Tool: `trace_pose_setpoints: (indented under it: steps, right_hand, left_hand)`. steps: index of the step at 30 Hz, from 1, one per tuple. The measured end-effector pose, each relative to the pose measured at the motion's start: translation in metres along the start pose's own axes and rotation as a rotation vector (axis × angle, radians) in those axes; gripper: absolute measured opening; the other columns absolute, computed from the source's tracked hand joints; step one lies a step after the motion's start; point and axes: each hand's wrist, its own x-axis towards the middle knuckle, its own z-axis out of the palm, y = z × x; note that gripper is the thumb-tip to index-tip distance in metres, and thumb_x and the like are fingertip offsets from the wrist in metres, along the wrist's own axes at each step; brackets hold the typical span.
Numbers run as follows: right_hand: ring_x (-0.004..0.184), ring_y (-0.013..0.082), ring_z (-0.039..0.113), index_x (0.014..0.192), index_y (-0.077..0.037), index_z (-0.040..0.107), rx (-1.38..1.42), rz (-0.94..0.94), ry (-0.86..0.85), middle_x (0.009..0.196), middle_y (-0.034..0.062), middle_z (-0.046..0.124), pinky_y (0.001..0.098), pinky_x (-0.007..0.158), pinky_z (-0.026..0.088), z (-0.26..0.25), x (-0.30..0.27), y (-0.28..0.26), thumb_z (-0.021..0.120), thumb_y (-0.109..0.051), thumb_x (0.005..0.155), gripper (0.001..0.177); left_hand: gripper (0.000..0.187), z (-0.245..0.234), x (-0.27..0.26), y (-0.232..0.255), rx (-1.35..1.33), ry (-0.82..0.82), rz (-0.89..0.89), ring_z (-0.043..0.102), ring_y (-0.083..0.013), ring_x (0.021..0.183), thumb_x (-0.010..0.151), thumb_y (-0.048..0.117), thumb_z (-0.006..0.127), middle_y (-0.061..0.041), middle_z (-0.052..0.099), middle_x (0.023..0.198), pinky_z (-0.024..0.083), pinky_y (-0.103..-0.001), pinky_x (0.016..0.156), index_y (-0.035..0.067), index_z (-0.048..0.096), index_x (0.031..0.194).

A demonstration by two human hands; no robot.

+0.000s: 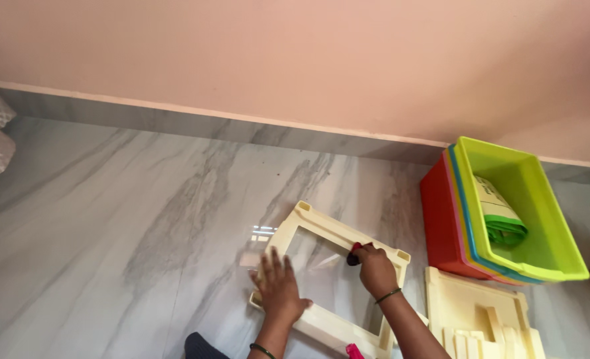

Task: The person assembles a rectangular plastic frame by inserting small plastic corner pieces into the frame slots. They then use a red cloth to wipe the frame surface.

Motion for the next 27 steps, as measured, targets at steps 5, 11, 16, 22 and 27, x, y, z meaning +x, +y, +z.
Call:
trace_pose_setpoints:
  steps: [5, 11, 16, 22, 27]
  right_hand:
    - [0.098, 0.0306, 0.073, 0.107, -0.015, 0.077, 0.115, 0.244, -0.087, 0.105, 0.0109, 0.076, 0.0411, 0.086, 0.058, -0.005, -0.015, 0.045, 0.056, 0.005, 0.083, 0.038]
    - [0.101, 0.0343, 0.072, 0.115, -0.016, 0.077, 0.047, 0.385, -0.25, 0.108, 0.0161, 0.075, 0.0424, 0.09, 0.056, -0.02, -0.022, 0.09, 0.066, -0.009, 0.086, 0.032]
    - [0.093, 0.0315, 0.075, 0.122, -0.007, 0.071, 0.39, 0.478, -0.005, 0.103, 0.0197, 0.077, 0.0392, 0.084, 0.057, -0.033, -0.026, 0.105, 0.069, -0.017, 0.089, 0.035]
    - [0.092, 0.0163, 0.062, 0.131, 0.001, 0.062, 1.167, 0.287, 0.386, 0.108, 0.0074, 0.069, 0.0317, 0.081, 0.051, -0.063, -0.055, 0.082, 0.056, -0.006, 0.099, 0.033]
    - [0.103, 0.0164, 0.068, 0.127, 0.0, 0.056, 1.286, 0.184, 0.78, 0.114, 0.0091, 0.068, 0.0315, 0.096, 0.056, -0.097, -0.078, 0.037, 0.043, -0.003, 0.103, 0.027]
  left_hand:
    - [0.103, 0.025, -0.018, 0.012, 0.241, -0.131, 0.437, -0.005, -0.0407, 0.158, 0.062, 0.036, 0.098, -0.018, 0.008, 0.171, -0.004, -0.067, 0.123, 0.012, 0.046, 0.148]
    - [0.058, 0.079, 0.003, 0.001, 0.324, 0.069, 0.572, 0.024, -0.0398, 0.149, 0.069, 0.008, 0.086, -0.019, 0.045, 0.142, 0.003, -0.081, 0.113, 0.007, 0.062, 0.122]
    - [0.035, 0.092, 0.012, -0.004, 0.23, 0.261, 0.656, 0.048, -0.0343, 0.125, 0.078, -0.002, 0.071, -0.013, 0.054, 0.117, 0.008, -0.086, 0.113, 0.007, 0.064, 0.111]
    - [0.062, 0.038, -0.016, 0.016, 0.108, 0.278, 0.653, 0.044, -0.0351, 0.126, 0.065, 0.006, 0.077, -0.013, 0.05, 0.118, 0.008, -0.08, 0.113, 0.004, 0.057, 0.123]
    - [0.074, -0.005, -0.038, 0.034, -0.181, 0.432, 0.632, 0.042, -0.0368, 0.125, 0.06, 0.015, 0.081, -0.016, 0.05, 0.125, 0.012, -0.07, 0.115, 0.003, 0.054, 0.128]
